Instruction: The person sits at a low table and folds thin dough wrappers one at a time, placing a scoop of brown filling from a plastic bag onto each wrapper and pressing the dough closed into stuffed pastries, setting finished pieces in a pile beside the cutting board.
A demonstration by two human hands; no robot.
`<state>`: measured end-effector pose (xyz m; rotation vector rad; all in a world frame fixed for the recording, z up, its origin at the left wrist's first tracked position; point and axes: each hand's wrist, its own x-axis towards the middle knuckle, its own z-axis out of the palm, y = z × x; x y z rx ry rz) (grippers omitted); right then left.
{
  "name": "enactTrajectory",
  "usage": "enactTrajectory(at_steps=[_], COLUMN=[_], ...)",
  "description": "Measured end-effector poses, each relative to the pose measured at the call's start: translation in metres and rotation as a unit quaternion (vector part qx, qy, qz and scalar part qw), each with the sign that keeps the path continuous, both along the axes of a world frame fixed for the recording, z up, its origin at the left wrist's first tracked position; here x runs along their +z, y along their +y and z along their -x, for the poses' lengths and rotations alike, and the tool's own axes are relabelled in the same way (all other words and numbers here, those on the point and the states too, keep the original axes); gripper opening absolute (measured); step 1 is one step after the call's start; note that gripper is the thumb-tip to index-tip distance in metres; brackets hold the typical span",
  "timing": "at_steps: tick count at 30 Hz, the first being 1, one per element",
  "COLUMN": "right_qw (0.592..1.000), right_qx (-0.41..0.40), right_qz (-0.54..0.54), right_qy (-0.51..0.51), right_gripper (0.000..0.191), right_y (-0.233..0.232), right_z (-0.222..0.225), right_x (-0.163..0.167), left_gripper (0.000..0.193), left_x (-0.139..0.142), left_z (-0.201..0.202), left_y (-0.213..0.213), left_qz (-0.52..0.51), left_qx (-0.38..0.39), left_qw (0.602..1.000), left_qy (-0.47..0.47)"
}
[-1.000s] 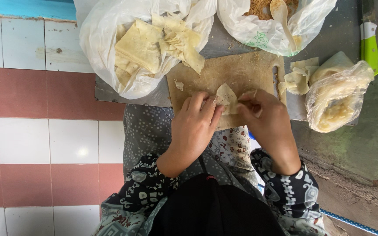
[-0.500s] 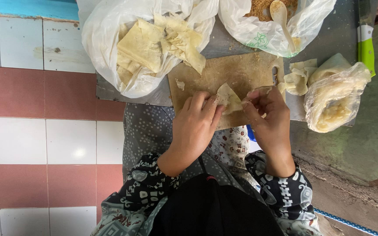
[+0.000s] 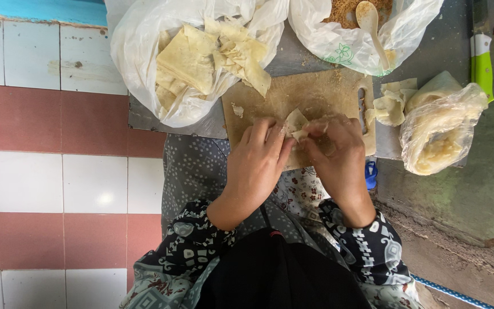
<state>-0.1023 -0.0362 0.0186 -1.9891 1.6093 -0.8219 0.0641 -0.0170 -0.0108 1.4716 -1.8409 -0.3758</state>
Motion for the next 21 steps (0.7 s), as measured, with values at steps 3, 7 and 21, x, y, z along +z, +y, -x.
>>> enactTrajectory(at_steps=[3, 7, 21], right_qw=[0.99, 0.957, 0.992], right_qx=[0.059, 0.171, 0.092], right_qz=[0.065, 0.113, 0.05], right_qy=[0.111, 0.206, 0.075], right_gripper=[0.018, 0.022, 0.014], right_y=[0.002, 0.001, -0.006], right_z=[0.008, 0.022, 0.035], right_x=[0.006, 0.017, -0.02], left_gripper=[0.034, 0.021, 0.022], left_x=[-0.002, 0.0, 0.014], left_z=[-0.002, -0.004, -0.032], left_y=[-0.002, -0.003, -0.027], left_qz=[0.037, 0.029, 0.069], left_qx=[-0.05, -0.085, -0.249], left_qw=[0.998, 0.996, 0.963], left_qy=[-0.011, -0.021, -0.071])
